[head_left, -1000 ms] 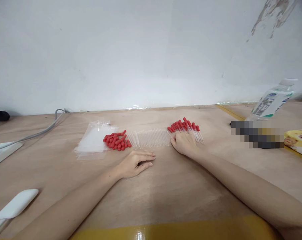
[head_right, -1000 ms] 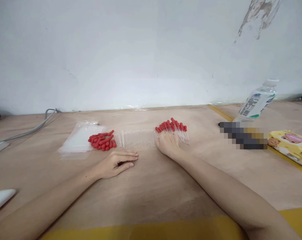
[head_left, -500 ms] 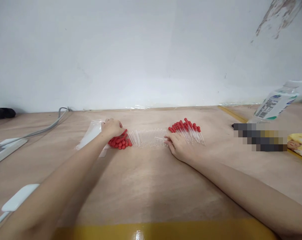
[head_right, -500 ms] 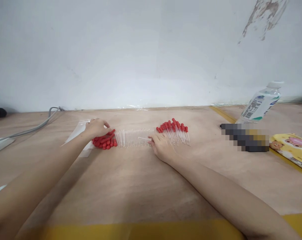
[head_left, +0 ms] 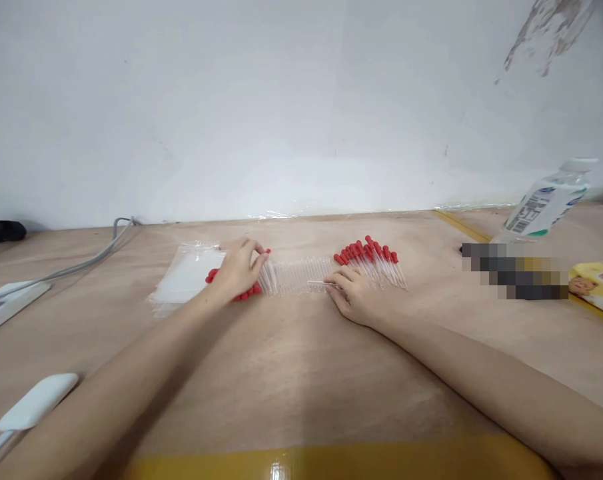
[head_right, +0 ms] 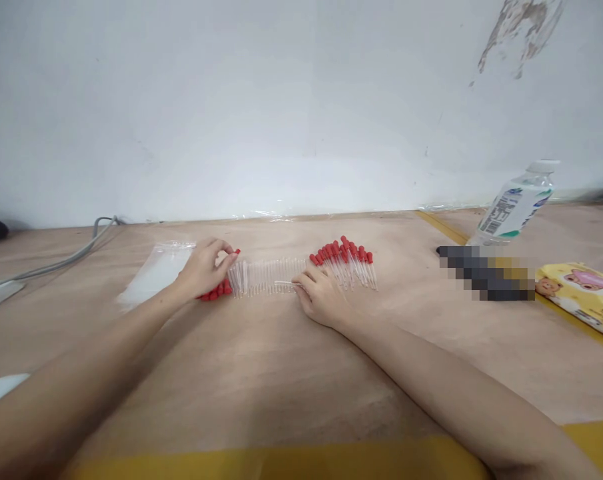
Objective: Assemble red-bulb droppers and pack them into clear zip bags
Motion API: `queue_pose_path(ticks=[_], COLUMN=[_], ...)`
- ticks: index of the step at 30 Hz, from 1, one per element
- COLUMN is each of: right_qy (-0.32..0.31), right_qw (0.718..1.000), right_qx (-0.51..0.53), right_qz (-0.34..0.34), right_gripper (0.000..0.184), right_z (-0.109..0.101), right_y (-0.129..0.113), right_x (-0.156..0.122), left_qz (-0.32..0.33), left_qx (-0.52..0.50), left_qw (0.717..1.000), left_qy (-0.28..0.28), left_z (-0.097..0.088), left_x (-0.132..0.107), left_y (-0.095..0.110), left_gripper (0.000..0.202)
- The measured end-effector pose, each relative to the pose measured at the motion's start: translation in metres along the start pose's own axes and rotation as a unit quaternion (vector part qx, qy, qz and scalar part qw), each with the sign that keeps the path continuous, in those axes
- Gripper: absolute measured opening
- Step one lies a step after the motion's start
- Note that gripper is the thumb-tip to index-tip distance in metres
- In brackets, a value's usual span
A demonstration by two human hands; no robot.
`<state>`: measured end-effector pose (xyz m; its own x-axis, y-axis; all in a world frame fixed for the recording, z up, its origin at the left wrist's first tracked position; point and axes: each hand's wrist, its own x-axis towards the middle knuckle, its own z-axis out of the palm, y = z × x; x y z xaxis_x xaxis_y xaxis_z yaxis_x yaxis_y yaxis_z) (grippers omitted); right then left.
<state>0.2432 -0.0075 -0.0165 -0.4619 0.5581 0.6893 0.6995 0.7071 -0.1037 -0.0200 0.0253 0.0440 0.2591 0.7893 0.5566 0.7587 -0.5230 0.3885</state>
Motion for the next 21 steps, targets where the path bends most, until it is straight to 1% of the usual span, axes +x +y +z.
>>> queue_pose_path(ticks=[1,3,5,7,9,11,15,21], right_qy=[-0.001,-0.002,0.001,0.004,0.002,-0.007,-0.028,-0.074], right_qw=[1.000,1.000,1.000,1.000,1.000,0.999,0.999,0.992], right_qx=[0.002,0.004,0.006,0.012,0.022,0.031,0.039,0.099], right_qz=[0.002,0.002,-0.002,-0.009,-0.017,-0.027,-0.024,-0.020], right_gripper=[0.019,0.018,0.018,0.018,0.019,0.019,0.020,0.018], right_z=[0.000,-0.002,-0.003,-0.005,-0.006,-0.006,-0.004,-0.004], right_y=[-0.002,-0.006,-0.010,-0.015,-0.018,-0.021,-0.023,-0.023], right_x=[0.000,-0.001,0.000,0.000,0.000,0.000,0.000,0.002], left_qz=[0.015,0.057,0.070,0.058,0.046,0.049,0.068,0.079], left_qx=[0.001,-0.011,-0.048,-0.081,-0.102,-0.103,-0.095,-0.104], left_qw=[1.000,0.996,0.994,0.993,0.992,0.991,0.990,0.988], left_qy=[-0.010,-0.065,-0.064,-0.061,-0.067,-0.073,-0.077,-0.079], left_z=[0.001,0.007,0.017,0.027,0.034,0.037,0.035,0.034], left_x=[-0.012,-0.034,-0.052,-0.063,-0.066,-0.064,-0.060,-0.061], left_y=[0.012,0.030,0.038,0.037,0.032,0.028,0.028,0.030], left_gripper=[0.014,0.013,0.012,0.011,0.016,0.019,0.016,0.012])
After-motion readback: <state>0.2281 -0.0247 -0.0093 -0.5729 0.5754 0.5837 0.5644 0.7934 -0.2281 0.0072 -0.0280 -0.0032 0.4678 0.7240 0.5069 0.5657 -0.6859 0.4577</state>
